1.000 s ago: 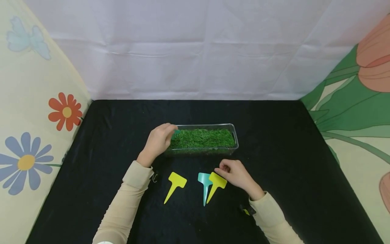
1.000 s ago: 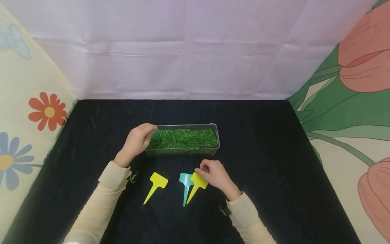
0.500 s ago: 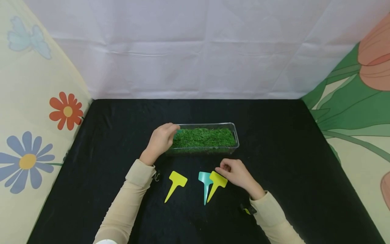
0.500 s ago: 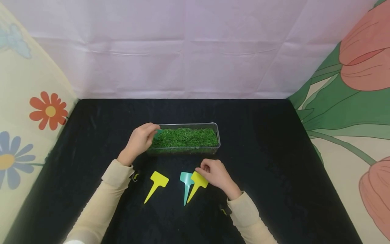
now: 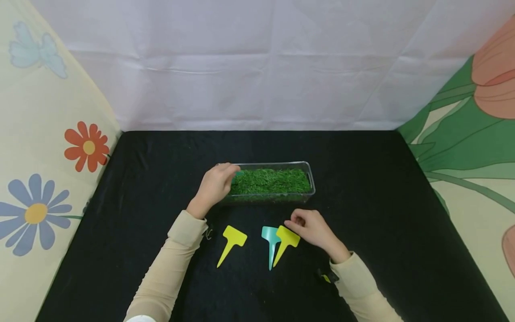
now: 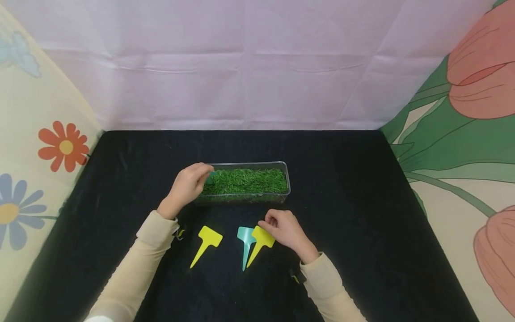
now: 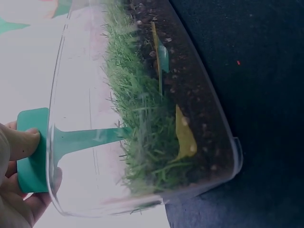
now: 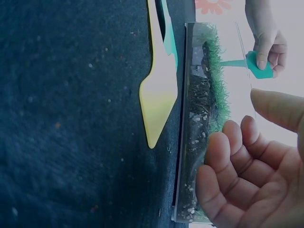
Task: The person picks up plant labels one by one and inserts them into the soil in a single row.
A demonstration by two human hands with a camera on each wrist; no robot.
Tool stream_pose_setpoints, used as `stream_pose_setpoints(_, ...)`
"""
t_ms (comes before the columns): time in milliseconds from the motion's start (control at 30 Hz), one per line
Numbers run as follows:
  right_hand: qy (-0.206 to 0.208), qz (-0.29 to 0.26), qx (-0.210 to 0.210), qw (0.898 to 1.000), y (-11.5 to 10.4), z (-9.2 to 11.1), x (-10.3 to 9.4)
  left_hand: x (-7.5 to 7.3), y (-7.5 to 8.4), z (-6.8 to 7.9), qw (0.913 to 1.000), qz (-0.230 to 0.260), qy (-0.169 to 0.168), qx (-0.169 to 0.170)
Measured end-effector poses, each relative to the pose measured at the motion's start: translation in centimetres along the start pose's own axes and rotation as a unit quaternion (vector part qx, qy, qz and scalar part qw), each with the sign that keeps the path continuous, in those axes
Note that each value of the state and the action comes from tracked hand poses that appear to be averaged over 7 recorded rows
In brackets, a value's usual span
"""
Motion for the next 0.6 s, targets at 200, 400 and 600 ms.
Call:
stream_pose_setpoints(200,0.002,0.002,0.002,1.000,0.00,-0.01,0.08,0.27,-0.29,0.04,0.9999,0.003,-0.002,-0.009)
stream_pose_setpoints(400,0.001,-0.001,-0.001,1.000,0.01,-0.01,0.09,0.29,-0.33,0.09,0.9999,0.004,-0.003,-0.013)
stream_pose_setpoints(600,0.000,-0.004,0.001,1.000,0.08,0.00,-0.01,-0.08,0.19,-0.09,1.0000,0.002,0.004,0.003)
Point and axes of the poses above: each hand's wrist, its own z-axis away from the middle knuckle, its own x-axis out of the palm, y = z × x, the point moved 7 cm from there along -z, towards the middle knuckle, and after that the axes turned 9 degrees about z, right-handed, at the moved point
